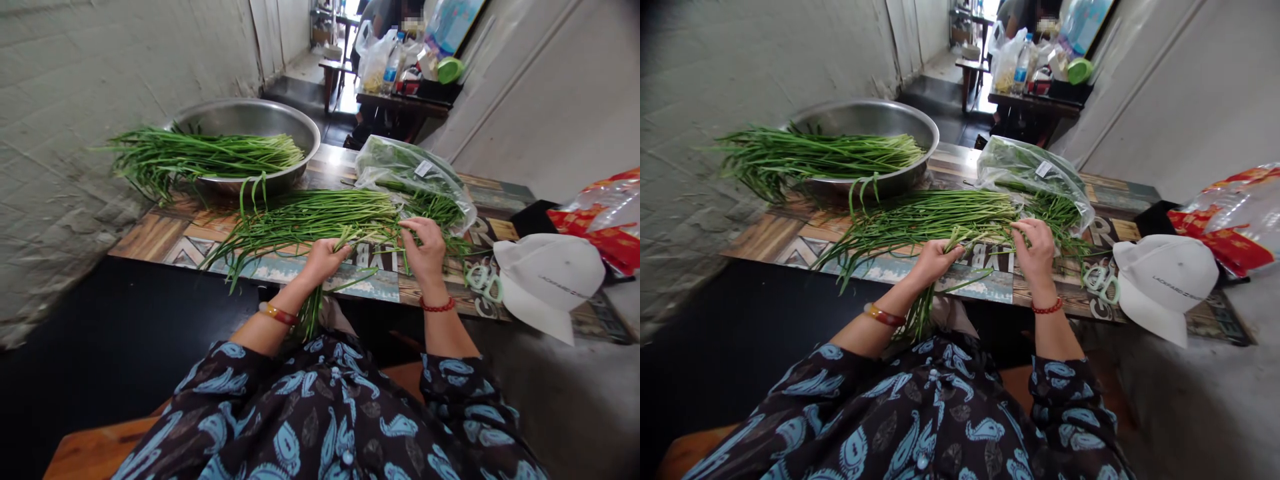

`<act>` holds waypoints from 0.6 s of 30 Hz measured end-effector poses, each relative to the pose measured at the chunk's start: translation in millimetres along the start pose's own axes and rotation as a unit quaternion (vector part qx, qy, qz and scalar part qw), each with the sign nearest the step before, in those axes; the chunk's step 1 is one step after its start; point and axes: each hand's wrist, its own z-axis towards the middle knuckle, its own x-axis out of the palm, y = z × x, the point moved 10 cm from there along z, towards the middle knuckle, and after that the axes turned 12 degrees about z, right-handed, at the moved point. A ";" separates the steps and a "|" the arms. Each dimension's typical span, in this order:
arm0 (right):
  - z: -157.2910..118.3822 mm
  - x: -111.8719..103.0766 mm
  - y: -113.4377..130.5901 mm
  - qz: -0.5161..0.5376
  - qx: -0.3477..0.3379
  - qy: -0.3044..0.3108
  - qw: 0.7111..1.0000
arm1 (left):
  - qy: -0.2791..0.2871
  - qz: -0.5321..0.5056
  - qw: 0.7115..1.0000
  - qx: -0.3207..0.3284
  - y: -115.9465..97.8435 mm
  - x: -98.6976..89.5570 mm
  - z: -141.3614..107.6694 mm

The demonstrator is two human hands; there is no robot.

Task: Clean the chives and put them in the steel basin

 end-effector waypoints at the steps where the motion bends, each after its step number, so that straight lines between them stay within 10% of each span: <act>1: 0.6 10.2 12.1 0.019 -0.013 0.019 1.000 | 0.001 0.003 1.000 0.003 -0.5 0.0 0.2; 8: -0.6 57.2 52.3 0.023 -0.070 0.132 0.989 | 0.025 -0.007 0.999 0.019 -4.0 3.9 1.4; 18: -10.1 71.8 15.9 0.064 -0.021 0.150 0.986 | 0.025 -0.080 0.996 -0.018 2.9 1.4 -0.4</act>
